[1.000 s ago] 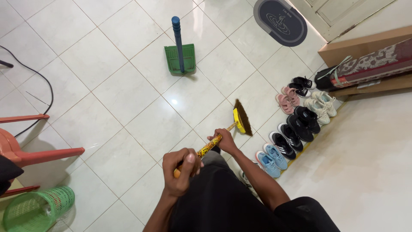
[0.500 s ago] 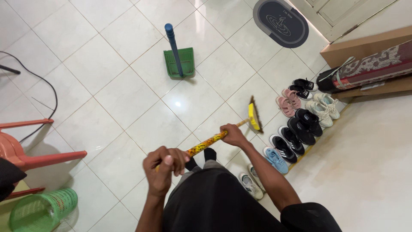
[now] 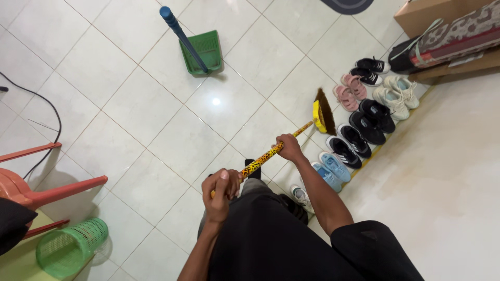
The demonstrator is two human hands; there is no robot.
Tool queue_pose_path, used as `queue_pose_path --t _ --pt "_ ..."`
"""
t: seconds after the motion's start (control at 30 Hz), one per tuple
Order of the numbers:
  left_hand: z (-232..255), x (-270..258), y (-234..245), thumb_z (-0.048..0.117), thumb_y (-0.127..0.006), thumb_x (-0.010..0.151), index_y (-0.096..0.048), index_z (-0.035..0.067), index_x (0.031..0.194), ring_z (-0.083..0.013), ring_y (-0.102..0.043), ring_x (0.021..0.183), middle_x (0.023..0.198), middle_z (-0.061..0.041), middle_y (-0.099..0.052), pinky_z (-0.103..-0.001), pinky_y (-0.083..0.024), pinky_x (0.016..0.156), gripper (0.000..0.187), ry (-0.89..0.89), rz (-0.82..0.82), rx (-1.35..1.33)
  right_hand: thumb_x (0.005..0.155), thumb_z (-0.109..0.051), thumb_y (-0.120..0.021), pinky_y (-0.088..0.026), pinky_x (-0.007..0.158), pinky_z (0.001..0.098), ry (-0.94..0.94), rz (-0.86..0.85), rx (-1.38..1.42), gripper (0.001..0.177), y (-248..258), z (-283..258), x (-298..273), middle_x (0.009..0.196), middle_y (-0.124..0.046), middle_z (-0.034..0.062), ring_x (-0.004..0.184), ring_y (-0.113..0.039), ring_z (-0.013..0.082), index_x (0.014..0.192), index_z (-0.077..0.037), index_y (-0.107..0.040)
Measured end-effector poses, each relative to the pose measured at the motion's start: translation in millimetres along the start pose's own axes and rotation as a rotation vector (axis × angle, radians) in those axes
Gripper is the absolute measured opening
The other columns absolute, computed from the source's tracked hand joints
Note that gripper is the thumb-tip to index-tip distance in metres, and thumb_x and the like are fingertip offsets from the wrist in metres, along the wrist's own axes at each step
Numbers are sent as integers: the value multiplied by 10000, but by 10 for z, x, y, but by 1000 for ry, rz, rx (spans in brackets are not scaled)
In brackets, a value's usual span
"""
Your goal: The person sweeps the tiled floor using a broom, gathering dust and small debris toward a green dustpan.
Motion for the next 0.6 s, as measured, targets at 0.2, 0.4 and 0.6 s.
queue_pose_path --t 0.2,0.4,0.6 --pt "176 -10 -32 179 -410 1076 -375 85 592 -140 -400 505 514 -26 -384 -377 -524 776 494 -5 21 48 770 -287 -834 -477 745 478 -8 28 50 335 -83 -94 -6 746 -640 119 821 -595 365 669 -76 -594" --pt "406 -58 139 163 -431 1063 -350 90 570 -132 -390 478 497 -27 -396 -370 -521 727 506 -24 14 80 763 -256 -831 -477 729 467 -25 93 109 330 -188 -538 -81 719 -622 101 795 -589 344 668 -70 -576" --pt "714 -214 569 166 -435 1052 -376 88 565 -124 -368 489 494 -17 -372 -359 -487 689 498 -13 -45 92 764 -241 -832 -479 727 456 -38 162 170 324 -510 -1117 -195 714 -618 91 776 -583 338 678 -72 -568"
Point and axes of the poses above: each hand's wrist, its own x-axis towards the middle knuckle, its own y-axis out of the back of the hand, z = x × y, the point moved 4 cm from there along x, towards the middle knuckle
